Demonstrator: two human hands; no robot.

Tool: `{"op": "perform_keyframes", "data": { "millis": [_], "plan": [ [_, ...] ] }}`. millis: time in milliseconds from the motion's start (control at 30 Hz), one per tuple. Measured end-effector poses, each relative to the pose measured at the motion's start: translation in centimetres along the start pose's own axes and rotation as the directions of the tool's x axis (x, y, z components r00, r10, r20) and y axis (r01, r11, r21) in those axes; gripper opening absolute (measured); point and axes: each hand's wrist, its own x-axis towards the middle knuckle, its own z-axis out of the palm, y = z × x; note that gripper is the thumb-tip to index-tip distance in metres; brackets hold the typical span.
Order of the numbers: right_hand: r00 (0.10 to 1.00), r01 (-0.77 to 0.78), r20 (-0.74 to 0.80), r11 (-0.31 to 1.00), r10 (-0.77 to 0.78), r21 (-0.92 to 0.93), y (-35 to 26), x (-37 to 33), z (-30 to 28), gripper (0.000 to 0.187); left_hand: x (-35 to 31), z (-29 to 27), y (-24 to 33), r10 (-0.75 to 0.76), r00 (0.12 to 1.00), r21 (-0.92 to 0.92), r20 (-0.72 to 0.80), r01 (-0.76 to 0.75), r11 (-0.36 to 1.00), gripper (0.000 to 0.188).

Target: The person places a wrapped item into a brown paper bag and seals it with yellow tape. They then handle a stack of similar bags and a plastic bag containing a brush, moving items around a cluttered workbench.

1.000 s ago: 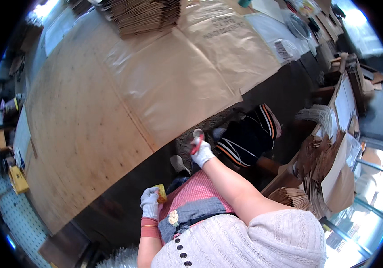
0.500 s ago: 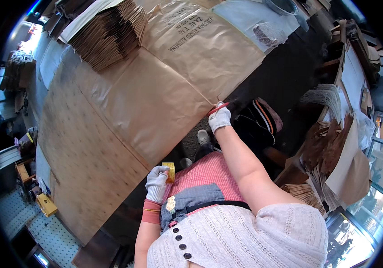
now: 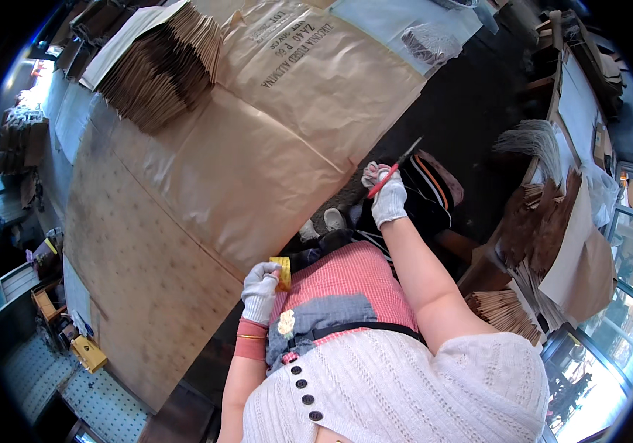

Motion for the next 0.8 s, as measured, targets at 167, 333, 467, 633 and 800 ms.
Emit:
{"op": "perform_keyframes", "data": {
  "millis": [167,333,467,633,800],
  "plan": [
    [0.986,0.056,0.158,0.997,-0.046,-0.060,0.3,2.5,0.1,0.010,1.1,-0.2,0.5,0.054,0.996,0.000,0.077,-0.054,0.999,0.012],
    [0.935,0.065,-0.241,0.795,-0.259,-0.603,-2.0,3.5,-5.6,0.019,1.5,-2.2,2.6,0.271,0.960,0.040,0.074,-0.274,0.961,0.010],
    [0.966,0.095,-0.012,0.395,-0.259,-0.914,-4.6,-2.0,-5.2,0.029,3.6,-5.4,-0.2,0.211,0.976,-0.060,-0.051,-0.214,0.975,0.010],
    [0.943,0.075,0.107,-0.114,-0.316,-0.991,-13.2,-6.4,-0.5,0.037,5.5,-5.6,-0.5,0.238,0.967,-0.149,-0.090,-0.249,0.957,0.011],
    [0.853,-0.045,0.228,-0.501,-0.470,-0.864,-24.8,-8.3,8.7,0.033,5.1,-5.3,2.2,0.256,0.949,-0.075,-0.185,-0.273,0.959,0.008]
  ]
}}
